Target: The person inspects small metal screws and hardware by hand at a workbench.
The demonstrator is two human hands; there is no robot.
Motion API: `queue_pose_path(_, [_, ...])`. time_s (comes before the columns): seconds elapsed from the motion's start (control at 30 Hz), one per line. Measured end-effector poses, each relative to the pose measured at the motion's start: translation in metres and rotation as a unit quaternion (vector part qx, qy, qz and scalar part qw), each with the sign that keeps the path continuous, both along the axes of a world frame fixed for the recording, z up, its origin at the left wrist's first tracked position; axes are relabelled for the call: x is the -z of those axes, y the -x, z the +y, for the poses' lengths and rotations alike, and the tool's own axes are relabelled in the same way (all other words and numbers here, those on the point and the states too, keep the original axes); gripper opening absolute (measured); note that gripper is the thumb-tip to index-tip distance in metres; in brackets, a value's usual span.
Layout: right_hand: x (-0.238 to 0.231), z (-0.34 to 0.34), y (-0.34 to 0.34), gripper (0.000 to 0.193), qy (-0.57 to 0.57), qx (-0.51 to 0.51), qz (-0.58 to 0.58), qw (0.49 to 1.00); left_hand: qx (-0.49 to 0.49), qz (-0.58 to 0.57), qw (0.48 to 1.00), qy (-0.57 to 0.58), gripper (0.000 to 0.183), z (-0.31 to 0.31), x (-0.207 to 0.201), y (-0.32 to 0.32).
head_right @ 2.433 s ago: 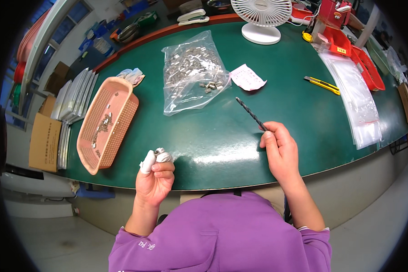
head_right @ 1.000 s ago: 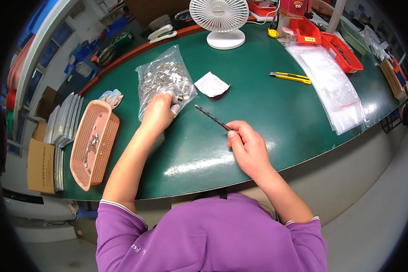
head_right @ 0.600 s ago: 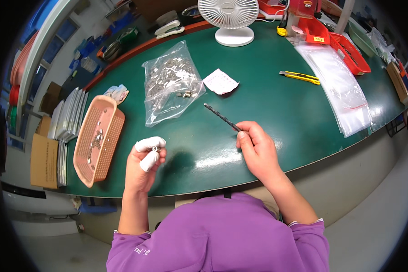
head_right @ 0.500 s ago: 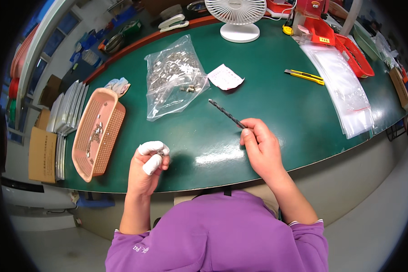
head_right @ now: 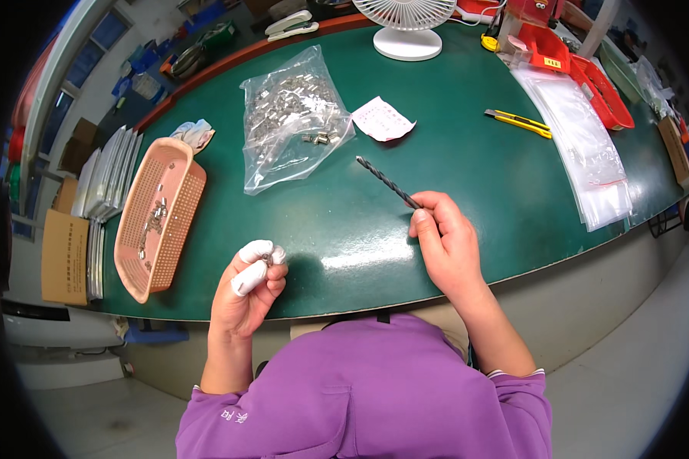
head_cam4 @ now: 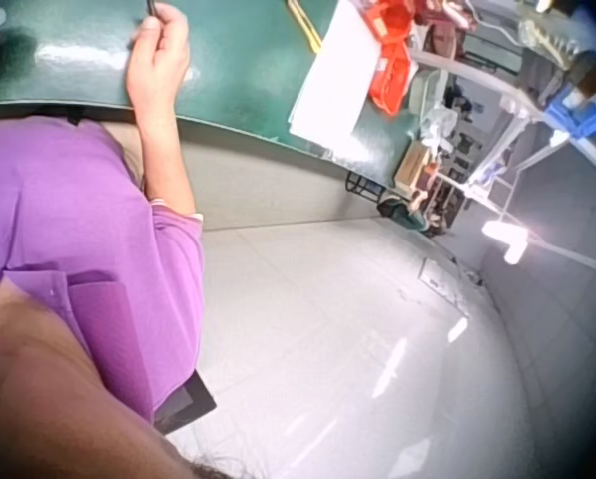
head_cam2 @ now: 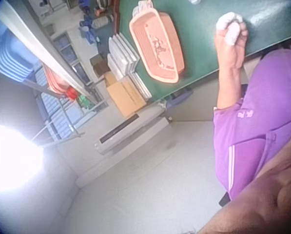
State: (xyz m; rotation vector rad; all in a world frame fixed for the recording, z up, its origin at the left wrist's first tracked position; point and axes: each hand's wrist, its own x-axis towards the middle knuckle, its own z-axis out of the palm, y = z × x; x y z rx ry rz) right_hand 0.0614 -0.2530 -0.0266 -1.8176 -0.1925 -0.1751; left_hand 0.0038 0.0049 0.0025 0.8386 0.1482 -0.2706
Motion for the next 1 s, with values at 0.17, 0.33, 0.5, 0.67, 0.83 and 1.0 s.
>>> queue_pose_path(0.17, [-0.001, 0.000, 0.000, 0.014, 0.005, -0.004, 0.000, 1.000, -0.006, 0.009, 0.999, 0.050, 0.019, -0.005, -0.001, 0.000])
queue_pose_path(0.33, [0.000, 0.000, -0.001, 0.014, -0.006, -0.009, 0.002, 1.000, -0.011, 0.018, 0.998, 0.059, 0.020, -0.007, -0.003, 0.000])
queue_pose_path(0.5, [-0.005, 0.002, 0.001, 0.013, -0.006, -0.008, 0.009, 1.000, -0.017, 0.019, 0.998, 0.050, 0.020, -0.007, -0.004, 0.000])
queue_pose_path(0.67, [-0.020, 0.001, 0.000, 0.012, 0.136, -0.082, -0.180, 0.971, -0.026, -0.027, 0.999, -0.014, 0.016, -0.006, 0.000, 0.000])
queue_pose_path(0.83, [-0.051, 0.014, 0.005, 0.022, 0.170, -0.157, -0.304, 0.924, -0.036, -0.071, 0.994, -0.077, 0.014, -0.009, -0.004, 0.002])
queue_pose_path(1.0, [-0.059, 0.019, 0.005, 0.021, 0.220, -0.157, -0.358, 0.894, -0.051, -0.083, 0.984, -0.146, 0.014, -0.012, -0.003, 0.005])
